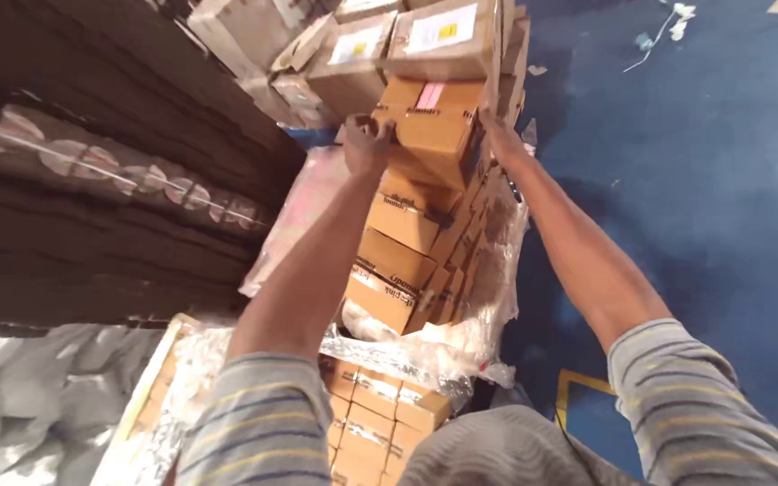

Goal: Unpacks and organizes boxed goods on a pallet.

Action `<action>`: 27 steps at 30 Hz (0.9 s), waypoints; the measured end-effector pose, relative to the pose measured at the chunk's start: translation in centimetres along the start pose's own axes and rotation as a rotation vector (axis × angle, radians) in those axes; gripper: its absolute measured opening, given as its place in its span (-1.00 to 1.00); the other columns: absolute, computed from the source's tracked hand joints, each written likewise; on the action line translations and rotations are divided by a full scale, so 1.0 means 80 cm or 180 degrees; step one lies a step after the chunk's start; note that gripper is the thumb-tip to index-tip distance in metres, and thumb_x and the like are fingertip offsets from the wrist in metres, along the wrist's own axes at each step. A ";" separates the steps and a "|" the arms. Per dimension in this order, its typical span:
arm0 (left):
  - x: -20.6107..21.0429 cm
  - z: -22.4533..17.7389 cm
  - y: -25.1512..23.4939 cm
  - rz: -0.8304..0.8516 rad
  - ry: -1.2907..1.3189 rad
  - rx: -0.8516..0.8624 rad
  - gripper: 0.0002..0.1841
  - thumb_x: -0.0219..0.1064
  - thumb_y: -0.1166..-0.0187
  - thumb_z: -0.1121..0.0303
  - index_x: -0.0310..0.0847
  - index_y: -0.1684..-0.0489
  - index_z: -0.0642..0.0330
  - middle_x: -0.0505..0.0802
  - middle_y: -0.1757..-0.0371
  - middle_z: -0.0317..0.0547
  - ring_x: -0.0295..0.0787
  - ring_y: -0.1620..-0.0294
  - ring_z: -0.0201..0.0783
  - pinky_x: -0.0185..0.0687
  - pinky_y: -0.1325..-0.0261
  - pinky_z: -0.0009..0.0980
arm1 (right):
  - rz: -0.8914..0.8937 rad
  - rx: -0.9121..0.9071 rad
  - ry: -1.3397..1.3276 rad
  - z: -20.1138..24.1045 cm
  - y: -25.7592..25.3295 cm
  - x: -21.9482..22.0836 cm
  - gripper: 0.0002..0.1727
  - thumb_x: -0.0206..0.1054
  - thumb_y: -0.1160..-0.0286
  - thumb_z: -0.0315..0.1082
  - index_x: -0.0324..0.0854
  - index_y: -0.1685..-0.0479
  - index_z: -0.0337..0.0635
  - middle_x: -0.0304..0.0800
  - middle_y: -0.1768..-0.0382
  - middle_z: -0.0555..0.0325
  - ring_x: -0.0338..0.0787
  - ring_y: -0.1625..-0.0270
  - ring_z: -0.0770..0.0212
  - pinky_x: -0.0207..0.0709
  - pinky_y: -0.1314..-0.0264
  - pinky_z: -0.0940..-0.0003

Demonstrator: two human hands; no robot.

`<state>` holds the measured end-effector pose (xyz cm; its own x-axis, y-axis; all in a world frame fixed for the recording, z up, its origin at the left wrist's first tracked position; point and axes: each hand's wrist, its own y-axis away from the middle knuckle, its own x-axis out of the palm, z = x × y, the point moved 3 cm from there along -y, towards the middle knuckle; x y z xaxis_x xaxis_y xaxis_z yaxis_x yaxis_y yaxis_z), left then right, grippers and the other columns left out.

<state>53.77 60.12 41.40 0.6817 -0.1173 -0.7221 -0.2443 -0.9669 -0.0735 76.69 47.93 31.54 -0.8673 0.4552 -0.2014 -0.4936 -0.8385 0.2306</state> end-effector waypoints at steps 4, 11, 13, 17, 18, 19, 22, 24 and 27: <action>0.008 0.017 0.002 -0.0101 0.0429 0.0262 -0.27 0.40 -0.61 0.00 0.30 -0.66 0.26 0.64 -0.51 0.16 0.69 -0.42 -0.05 0.67 -0.42 -0.07 | -0.0198 -0.0122 -0.0126 -0.034 -0.006 0.008 -0.23 -0.11 -0.77 0.34 0.30 -0.77 0.04 0.59 -0.50 -0.13 0.73 -0.27 -0.03 0.63 -0.19 -0.11; -0.056 0.101 0.133 -0.0102 0.1333 0.0463 -0.39 0.18 -0.78 0.19 0.21 -0.74 0.31 0.47 -0.68 0.13 0.56 -0.59 -0.08 0.70 -0.46 -0.10 | -0.0678 -0.0026 -0.1179 -0.156 0.100 -0.002 -0.32 -0.04 -0.76 0.33 0.24 -0.71 0.17 0.74 -0.16 0.35 0.48 0.58 0.54 0.40 0.58 0.58; -0.087 0.157 0.222 -0.0465 0.1077 0.0625 -0.44 0.14 -0.78 0.19 0.28 -0.66 0.37 0.53 -0.63 0.15 0.59 -0.56 -0.10 0.66 -0.50 -0.12 | -0.0774 0.0152 -0.1488 -0.217 0.153 -0.011 -0.44 -0.06 -0.84 0.20 0.26 -0.68 0.21 0.82 -0.06 0.40 0.45 0.67 0.56 0.36 0.67 0.63; -0.105 0.293 0.467 -0.1940 0.0398 -0.0263 -0.57 0.11 -0.76 0.31 0.44 -0.36 0.56 0.73 -0.34 0.25 0.73 -0.35 -0.10 0.66 -0.44 -0.14 | -0.1014 0.0763 -0.1432 -0.330 0.283 0.001 -0.58 -0.07 -0.88 0.04 0.37 -0.51 0.11 0.85 0.25 0.42 0.44 0.75 0.54 0.35 0.77 0.61; -0.096 0.324 0.533 -0.2061 0.0309 -0.0721 -0.57 0.12 -0.74 0.33 0.45 -0.34 0.61 0.73 -0.31 0.30 0.73 -0.34 -0.07 0.65 -0.43 -0.16 | -0.1028 0.0897 -0.1252 -0.352 0.314 0.011 -0.61 -0.04 -0.87 0.03 0.39 -0.46 0.12 0.80 0.31 0.45 0.44 0.75 0.54 0.36 0.77 0.60; -0.083 0.352 0.600 -0.2024 0.0267 -0.1271 -0.56 0.14 -0.73 0.34 0.45 -0.36 0.61 0.73 -0.32 0.32 0.73 -0.33 -0.06 0.66 -0.42 -0.18 | -0.1014 0.1002 -0.1026 -0.367 0.346 0.024 -0.62 0.00 -0.86 0.01 0.41 -0.45 0.10 0.73 0.33 0.46 0.44 0.73 0.54 0.38 0.75 0.59; -0.034 0.403 0.768 -0.1365 0.0704 -0.2910 -0.54 0.20 -0.73 0.32 0.43 -0.51 0.41 0.71 -0.39 0.26 0.75 -0.33 -0.03 0.69 -0.40 -0.10 | -0.0839 0.0947 -0.0322 -0.372 0.420 0.076 -0.62 0.05 -0.86 -0.05 0.44 -0.32 -0.14 0.57 0.37 0.39 0.48 0.67 0.55 0.46 0.69 0.57; -0.009 0.424 0.835 -0.0919 0.1122 -0.3399 -0.55 0.25 -0.72 0.31 0.47 -0.50 0.36 0.73 -0.38 0.24 0.80 -0.26 -0.01 0.73 -0.35 -0.07 | -0.0590 0.0435 -0.0053 -0.350 0.450 0.125 -0.67 0.16 -0.81 -0.12 0.50 -0.13 -0.26 0.53 0.39 0.39 0.50 0.61 0.60 0.52 0.57 0.60; -0.009 0.459 0.860 -0.0477 0.1666 -0.3442 -0.57 0.25 -0.73 0.31 0.50 -0.46 0.41 0.73 -0.39 0.25 0.79 -0.29 0.01 0.68 -0.41 -0.07 | 0.0488 -0.0849 0.0379 -0.300 0.474 0.208 -0.65 0.25 -0.69 -0.30 0.57 0.03 -0.57 0.61 0.35 0.15 0.59 0.41 0.58 0.60 0.26 0.60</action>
<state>11.14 1.99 11.59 0.9115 0.1765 -0.3715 0.3931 -0.6393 0.6609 45.07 16.57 14.11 -0.9090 0.2924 -0.2971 -0.3100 -0.9507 0.0127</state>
